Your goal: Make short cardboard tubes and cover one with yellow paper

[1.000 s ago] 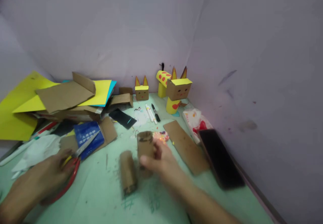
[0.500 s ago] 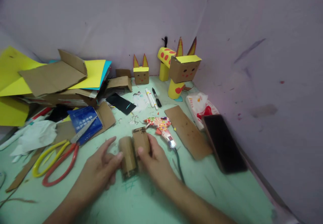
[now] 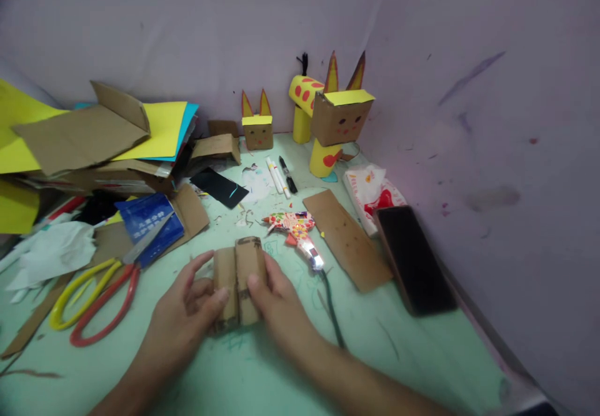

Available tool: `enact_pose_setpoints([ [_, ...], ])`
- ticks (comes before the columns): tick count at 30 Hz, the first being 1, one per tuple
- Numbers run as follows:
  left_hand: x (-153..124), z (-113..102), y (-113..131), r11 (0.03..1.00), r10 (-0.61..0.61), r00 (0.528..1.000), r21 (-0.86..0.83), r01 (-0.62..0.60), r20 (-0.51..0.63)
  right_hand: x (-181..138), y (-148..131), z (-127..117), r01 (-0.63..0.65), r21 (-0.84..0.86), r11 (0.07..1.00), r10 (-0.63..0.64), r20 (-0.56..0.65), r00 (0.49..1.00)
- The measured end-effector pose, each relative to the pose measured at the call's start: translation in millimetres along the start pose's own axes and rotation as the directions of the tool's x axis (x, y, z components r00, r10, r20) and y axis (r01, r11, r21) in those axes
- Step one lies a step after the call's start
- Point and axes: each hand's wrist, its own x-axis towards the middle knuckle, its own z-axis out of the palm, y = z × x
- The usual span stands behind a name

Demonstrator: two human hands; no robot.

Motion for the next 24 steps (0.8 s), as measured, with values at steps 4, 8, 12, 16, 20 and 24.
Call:
enact_pose_setpoints([
  [4,0.3,0.8,4.1,0.999,-0.033,0.999,0.006,0.033,-0.027,0.8,3.7,1.9,0.024,-0.040,0.999,-0.027,-0.065,0.998],
  [8,3.5,1.2,8.0,0.990,-0.084,0.996,-0.117,0.082,-0.014,0.4,7.6,1.6,0.049,-0.079,0.996,-0.054,-0.072,0.996],
  [12,6.7,-1.0,7.3,0.980,-0.072,0.993,-0.178,0.088,0.099,-2.0,6.7,3.2,0.055,-0.096,0.994,-0.059,-0.038,0.998],
  [16,2.6,0.3,2.5,1.000,0.012,0.996,0.003,-0.012,0.083,-9.3,4.6,8.9,0.098,-0.246,0.964,-0.105,-0.017,0.994],
  [20,-6.4,4.7,-0.2,0.994,0.032,0.999,0.107,-0.030,-0.019,-18.2,8.1,14.4,0.102,-0.371,0.923,-0.126,-0.039,0.991],
  [24,-13.4,6.3,-0.6,0.990,0.110,0.994,0.091,-0.109,-0.004,-25.2,11.4,13.5,0.085,-0.394,0.915,-0.091,0.003,0.996],
])
